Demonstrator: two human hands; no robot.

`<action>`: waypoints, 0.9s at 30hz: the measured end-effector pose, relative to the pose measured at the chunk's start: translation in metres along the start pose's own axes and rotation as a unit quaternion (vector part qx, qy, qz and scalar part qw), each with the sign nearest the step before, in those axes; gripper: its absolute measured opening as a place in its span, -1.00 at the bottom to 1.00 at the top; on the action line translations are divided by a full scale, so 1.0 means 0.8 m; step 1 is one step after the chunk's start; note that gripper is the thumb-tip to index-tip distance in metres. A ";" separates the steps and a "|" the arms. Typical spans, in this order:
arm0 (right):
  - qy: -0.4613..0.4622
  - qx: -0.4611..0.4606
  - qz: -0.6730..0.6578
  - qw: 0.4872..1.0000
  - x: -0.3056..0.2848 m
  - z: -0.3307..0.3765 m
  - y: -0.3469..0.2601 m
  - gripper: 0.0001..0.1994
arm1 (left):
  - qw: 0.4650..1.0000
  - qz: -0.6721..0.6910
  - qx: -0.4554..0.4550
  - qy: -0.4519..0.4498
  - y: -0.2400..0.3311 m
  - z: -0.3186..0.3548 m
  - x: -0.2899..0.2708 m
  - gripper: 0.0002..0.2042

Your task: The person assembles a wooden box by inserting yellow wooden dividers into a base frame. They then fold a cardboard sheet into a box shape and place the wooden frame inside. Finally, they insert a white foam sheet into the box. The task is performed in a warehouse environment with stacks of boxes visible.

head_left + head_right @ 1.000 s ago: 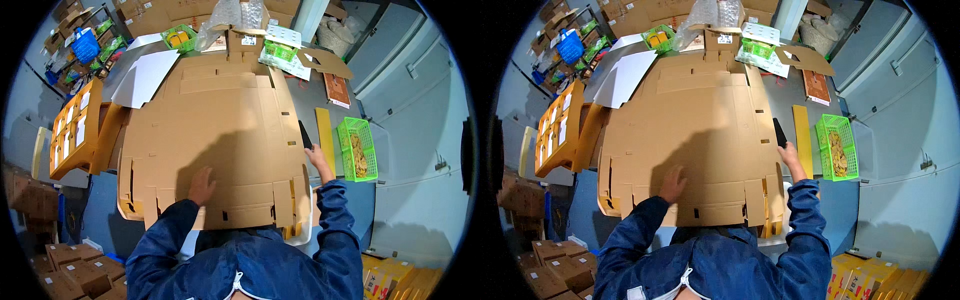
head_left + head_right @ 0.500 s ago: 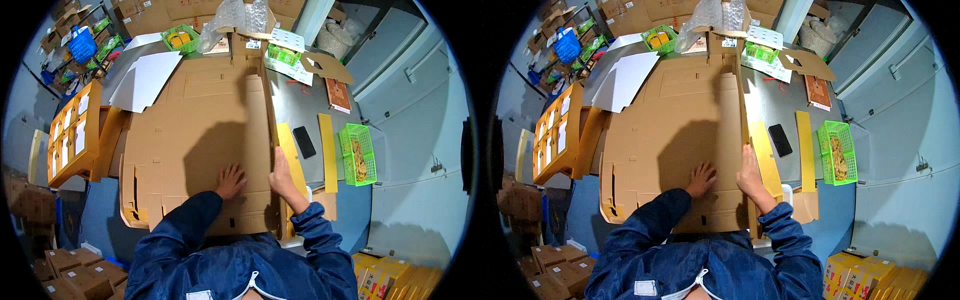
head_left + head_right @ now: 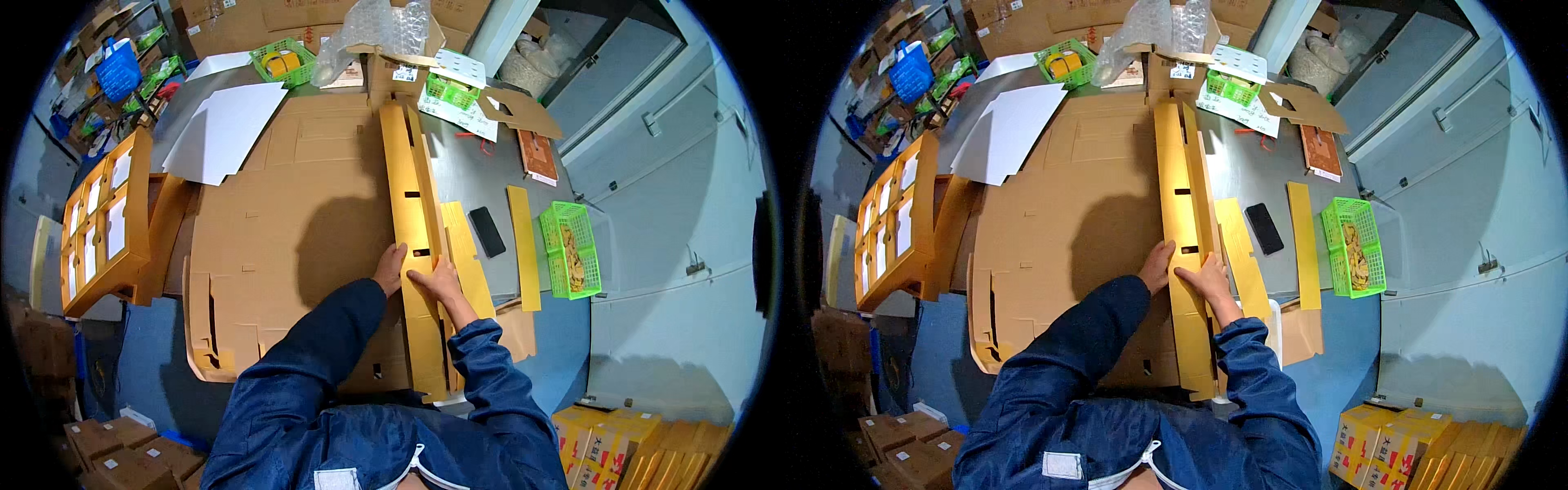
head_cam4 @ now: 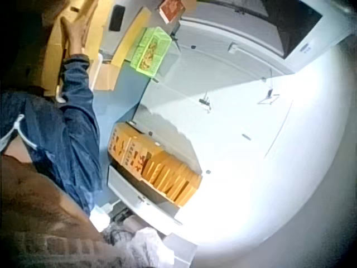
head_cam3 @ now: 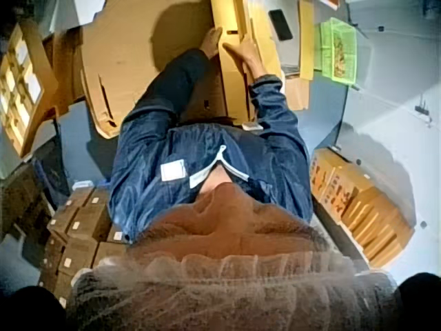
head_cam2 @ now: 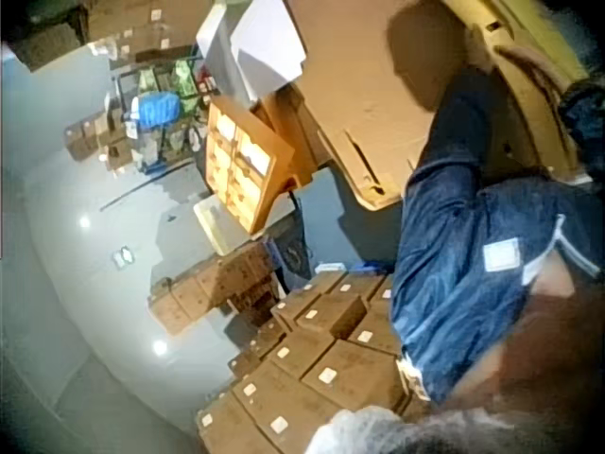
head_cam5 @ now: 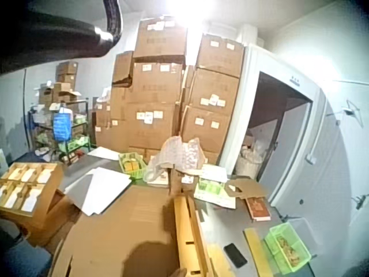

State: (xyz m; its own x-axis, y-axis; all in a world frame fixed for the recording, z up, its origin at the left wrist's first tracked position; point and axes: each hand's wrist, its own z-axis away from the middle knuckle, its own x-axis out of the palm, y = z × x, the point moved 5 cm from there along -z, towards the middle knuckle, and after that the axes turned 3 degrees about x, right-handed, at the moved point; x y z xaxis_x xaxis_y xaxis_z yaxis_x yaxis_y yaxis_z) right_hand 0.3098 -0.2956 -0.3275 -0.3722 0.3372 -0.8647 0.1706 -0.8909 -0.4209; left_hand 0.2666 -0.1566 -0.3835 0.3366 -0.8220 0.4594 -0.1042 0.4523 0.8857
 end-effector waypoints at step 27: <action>0.109 -0.035 0.072 0.991 -0.007 -0.045 0.059 -0.66 | 0.875 -0.406 -0.164 0.208 0.189 0.154 -0.492 -0.61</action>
State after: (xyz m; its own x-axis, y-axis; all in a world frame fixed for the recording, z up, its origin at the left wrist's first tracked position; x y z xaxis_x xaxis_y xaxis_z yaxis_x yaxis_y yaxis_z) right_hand 0.3528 -0.3281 -0.3525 -0.1345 0.2736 -0.9524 0.2735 -0.9136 -0.3010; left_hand 0.0035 0.1926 -0.4219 0.4932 -0.7519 -0.4375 0.5782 -0.0923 0.8106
